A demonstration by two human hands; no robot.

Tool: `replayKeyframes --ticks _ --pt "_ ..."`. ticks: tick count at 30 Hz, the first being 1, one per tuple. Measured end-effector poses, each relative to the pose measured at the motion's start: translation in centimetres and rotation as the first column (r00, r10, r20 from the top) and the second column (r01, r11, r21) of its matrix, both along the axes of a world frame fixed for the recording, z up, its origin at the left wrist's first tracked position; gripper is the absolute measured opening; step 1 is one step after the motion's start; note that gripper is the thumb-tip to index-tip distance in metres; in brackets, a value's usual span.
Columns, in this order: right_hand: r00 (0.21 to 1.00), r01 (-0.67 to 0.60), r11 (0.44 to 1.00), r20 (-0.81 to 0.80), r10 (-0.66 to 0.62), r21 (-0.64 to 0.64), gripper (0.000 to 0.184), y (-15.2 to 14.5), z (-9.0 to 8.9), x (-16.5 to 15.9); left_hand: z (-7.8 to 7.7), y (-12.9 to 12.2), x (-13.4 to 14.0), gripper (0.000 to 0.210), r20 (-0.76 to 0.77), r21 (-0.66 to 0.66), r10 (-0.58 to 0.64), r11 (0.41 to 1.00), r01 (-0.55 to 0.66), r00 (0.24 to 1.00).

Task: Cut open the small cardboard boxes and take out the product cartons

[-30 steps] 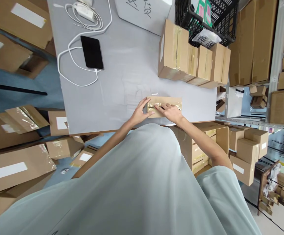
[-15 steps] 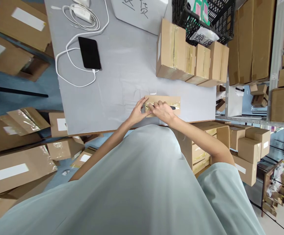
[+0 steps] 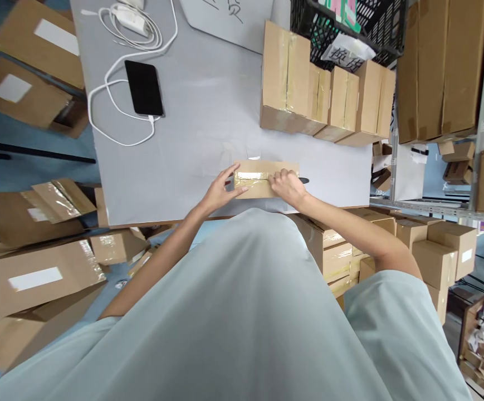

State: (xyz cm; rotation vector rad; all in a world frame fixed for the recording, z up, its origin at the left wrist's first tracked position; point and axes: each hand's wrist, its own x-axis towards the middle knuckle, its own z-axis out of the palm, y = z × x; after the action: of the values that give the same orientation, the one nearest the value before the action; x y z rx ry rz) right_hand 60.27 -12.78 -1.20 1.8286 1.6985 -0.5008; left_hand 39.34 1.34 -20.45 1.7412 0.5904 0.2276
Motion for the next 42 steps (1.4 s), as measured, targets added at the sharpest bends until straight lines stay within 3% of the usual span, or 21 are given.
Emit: replayKeyframes --ticks 6,13,19,26,31,35,38,40,42 --pt "0.999 0.022 1.000 -0.040 -0.022 0.009 0.060 -6.3 0.0 7.2 -0.1 -0.5 0.1 0.107 -0.068 -0.008 0.044 0.999 -0.045 0.997" --pt "0.987 0.079 0.996 -0.142 -0.072 0.047 0.069 -10.4 -2.1 13.3 0.8 -1.1 0.4 0.112 -0.191 -0.026 0.093 0.995 -0.100 0.977" --pt "0.961 0.112 0.988 -0.262 -0.082 0.105 0.070 -11.6 -4.8 16.2 1.8 -1.6 0.6 0.110 -0.286 0.000 0.127 0.991 -0.132 0.950" --pt "0.894 0.128 0.969 -0.448 -0.020 0.212 0.048 -12.0 -9.2 19.9 2.4 -2.4 0.9 0.107 -0.339 0.047 0.172 0.985 -0.166 0.925" --pt "0.832 0.234 0.938 -0.553 -0.056 0.257 0.045 -12.7 -12.2 19.9 2.3 -2.3 0.8 0.106 -0.365 0.083 0.172 0.985 -0.152 0.915" --pt "0.828 0.287 0.916 -0.553 -0.090 0.281 0.045 -14.6 -13.1 19.7 2.6 -2.2 0.7 0.105 -0.384 0.107 0.178 0.983 -0.147 0.906" --pt "0.780 0.441 0.844 -0.596 -0.192 0.305 0.045 -16.5 -13.5 19.9 3.1 -2.2 1.0 0.101 -0.400 0.183 0.189 0.975 -0.125 0.897" --pt "0.676 0.628 0.723 -0.663 -0.322 0.288 0.044 -17.3 -14.3 19.7 3.6 -2.6 1.7 0.094 -0.395 0.292 0.229 0.949 -0.115 0.890" --pt "0.519 0.797 0.561 -0.728 -0.448 0.224 0.042 -17.5 -15.5 19.0 4.3 -3.6 3.1 0.089 -0.359 0.419 0.290 0.900 -0.124 0.887"
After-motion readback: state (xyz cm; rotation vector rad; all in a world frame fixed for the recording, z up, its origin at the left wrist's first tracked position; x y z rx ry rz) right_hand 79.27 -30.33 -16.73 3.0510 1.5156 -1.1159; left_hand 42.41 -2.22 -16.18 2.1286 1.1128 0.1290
